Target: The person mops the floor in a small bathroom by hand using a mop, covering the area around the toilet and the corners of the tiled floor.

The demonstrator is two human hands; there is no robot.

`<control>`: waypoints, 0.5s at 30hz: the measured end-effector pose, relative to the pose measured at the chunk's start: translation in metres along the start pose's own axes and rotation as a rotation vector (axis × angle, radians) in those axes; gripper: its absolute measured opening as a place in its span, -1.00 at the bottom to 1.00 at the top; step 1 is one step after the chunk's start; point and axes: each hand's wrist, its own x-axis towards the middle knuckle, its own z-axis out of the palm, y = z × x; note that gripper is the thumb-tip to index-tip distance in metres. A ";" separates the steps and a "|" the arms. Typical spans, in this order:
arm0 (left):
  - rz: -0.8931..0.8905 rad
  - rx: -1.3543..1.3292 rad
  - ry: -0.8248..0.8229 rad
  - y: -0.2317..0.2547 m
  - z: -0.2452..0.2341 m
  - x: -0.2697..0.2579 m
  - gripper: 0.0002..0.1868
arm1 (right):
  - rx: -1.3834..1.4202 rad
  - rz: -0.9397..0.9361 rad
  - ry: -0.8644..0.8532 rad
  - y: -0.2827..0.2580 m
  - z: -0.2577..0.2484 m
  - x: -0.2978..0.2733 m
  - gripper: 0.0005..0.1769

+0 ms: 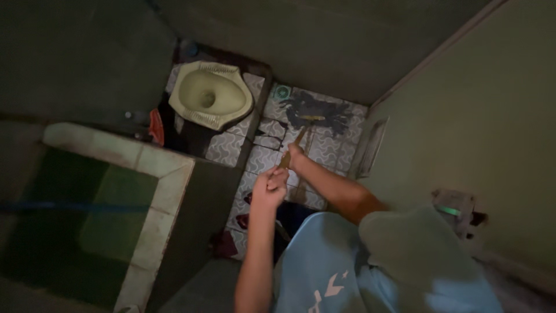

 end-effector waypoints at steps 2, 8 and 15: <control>-0.085 0.044 -0.059 -0.008 0.001 -0.016 -0.79 | -0.036 -0.056 -0.002 0.001 -0.006 0.000 -0.79; -0.048 0.118 -0.021 -0.029 -0.025 -0.002 -0.84 | -0.114 -0.233 -0.082 -0.020 -0.019 -0.001 -0.73; -0.067 0.190 0.098 -0.015 -0.070 0.089 -0.79 | -0.342 -0.196 0.252 -0.047 -0.037 -0.003 -0.58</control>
